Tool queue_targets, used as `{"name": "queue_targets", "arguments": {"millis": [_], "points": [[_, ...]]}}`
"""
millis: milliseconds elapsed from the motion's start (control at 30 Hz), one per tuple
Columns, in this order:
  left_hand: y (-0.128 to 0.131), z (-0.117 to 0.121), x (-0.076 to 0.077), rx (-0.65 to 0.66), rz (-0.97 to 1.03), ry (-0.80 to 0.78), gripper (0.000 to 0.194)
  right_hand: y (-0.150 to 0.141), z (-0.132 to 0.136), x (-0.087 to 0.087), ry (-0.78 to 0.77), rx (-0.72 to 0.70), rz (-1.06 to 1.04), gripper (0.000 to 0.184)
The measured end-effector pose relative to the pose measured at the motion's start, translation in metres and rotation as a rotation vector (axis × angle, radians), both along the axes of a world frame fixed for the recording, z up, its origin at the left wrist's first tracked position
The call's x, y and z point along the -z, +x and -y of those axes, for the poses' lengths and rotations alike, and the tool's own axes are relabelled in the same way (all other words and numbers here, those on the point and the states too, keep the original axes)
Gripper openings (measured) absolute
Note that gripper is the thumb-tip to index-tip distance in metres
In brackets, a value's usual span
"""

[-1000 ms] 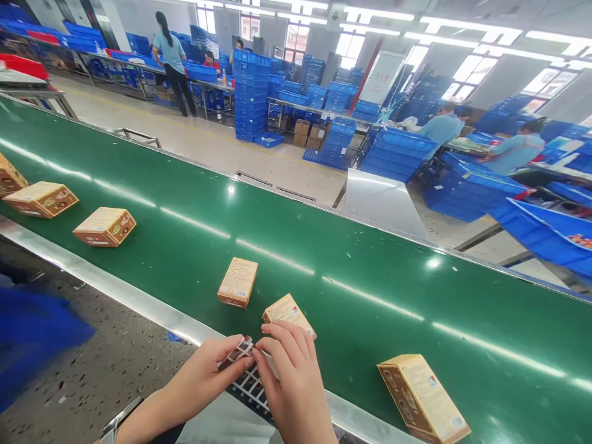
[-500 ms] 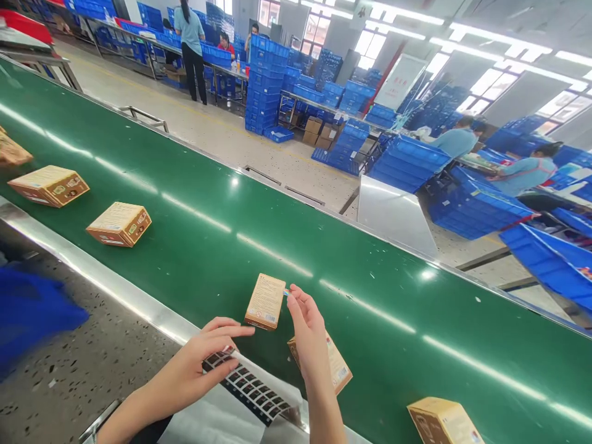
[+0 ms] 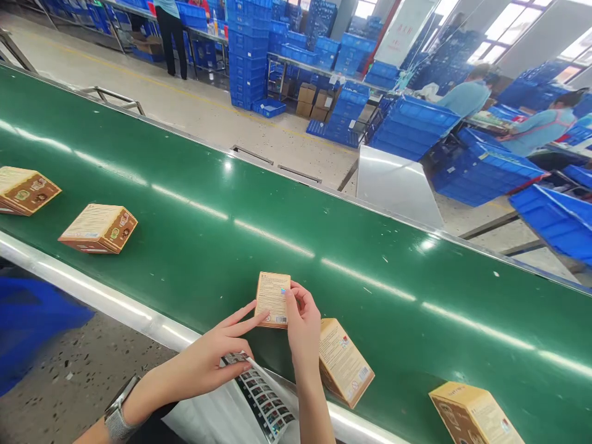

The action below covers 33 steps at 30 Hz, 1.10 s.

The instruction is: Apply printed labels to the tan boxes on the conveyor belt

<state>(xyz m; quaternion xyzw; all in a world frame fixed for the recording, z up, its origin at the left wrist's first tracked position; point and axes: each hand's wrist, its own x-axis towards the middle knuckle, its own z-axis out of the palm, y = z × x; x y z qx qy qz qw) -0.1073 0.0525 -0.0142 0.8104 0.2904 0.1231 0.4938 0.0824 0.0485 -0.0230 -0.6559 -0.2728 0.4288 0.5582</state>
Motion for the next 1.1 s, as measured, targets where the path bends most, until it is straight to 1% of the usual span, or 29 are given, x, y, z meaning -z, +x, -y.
{"name": "queue_targets", "arguments": {"millis": [267, 433, 533, 600, 633, 700, 733, 767, 800, 833, 900, 933, 1000, 1100], "points": [[0.013, 0.005, -0.002, 0.060, -0.005, 0.076, 0.020, 0.005, 0.009, 0.008, 0.005, 0.058, 0.168, 0.043], [0.020, 0.004, -0.003, 0.096, -0.006, 0.037, 0.027, 0.007, 0.009, 0.014, 0.015, 0.152, 0.327, 0.034], [0.023, 0.005, -0.002, 0.106, 0.024, -0.015, 0.027, 0.017, 0.006, 0.016, 0.021, 0.199, 0.396, 0.039], [0.022, 0.005, -0.003, 0.082, 0.057, -0.051, 0.025, 0.026, 0.005, 0.013, 0.029, 0.203, 0.440, 0.041], [0.021, 0.005, -0.003, 0.042, 0.068, -0.079, 0.023, 0.030, 0.007, 0.009, 0.038, 0.204, 0.465, 0.042], [0.017, 0.005, -0.006, -0.084, 0.059, -0.144, 0.024, 0.034, 0.015, 0.000, 0.062, 0.209, 0.516, 0.042], [0.014, 0.005, -0.008, -0.151, 0.043, -0.169, 0.027, 0.034, 0.020, -0.006, 0.081, 0.191, 0.557, 0.040], [0.011, 0.005, -0.010, -0.206, 0.022, -0.186, 0.030, 0.032, 0.026, -0.012, 0.112, 0.143, 0.606, 0.035], [0.009, 0.005, -0.012, -0.244, 0.004, -0.192, 0.032, 0.029, 0.032, -0.017, 0.162, 0.060, 0.658, 0.029], [0.007, 0.005, -0.014, -0.265, -0.009, -0.189, 0.034, 0.024, 0.038, -0.022, 0.236, -0.051, 0.710, 0.024], [0.006, 0.005, -0.018, -0.283, -0.018, -0.181, 0.036, 0.012, 0.046, -0.028, 0.414, -0.285, 0.797, 0.018], [0.007, 0.005, -0.020, -0.291, -0.021, -0.180, 0.037, 0.006, 0.048, -0.029, 0.493, -0.369, 0.827, 0.016], [0.008, 0.006, -0.023, -0.302, -0.025, -0.177, 0.038, -0.004, 0.048, -0.030, 0.591, -0.438, 0.886, 0.014], [0.009, 0.009, -0.025, -0.312, -0.028, -0.170, 0.037, -0.008, 0.044, -0.027, 0.630, -0.451, 0.930, 0.012]]}}
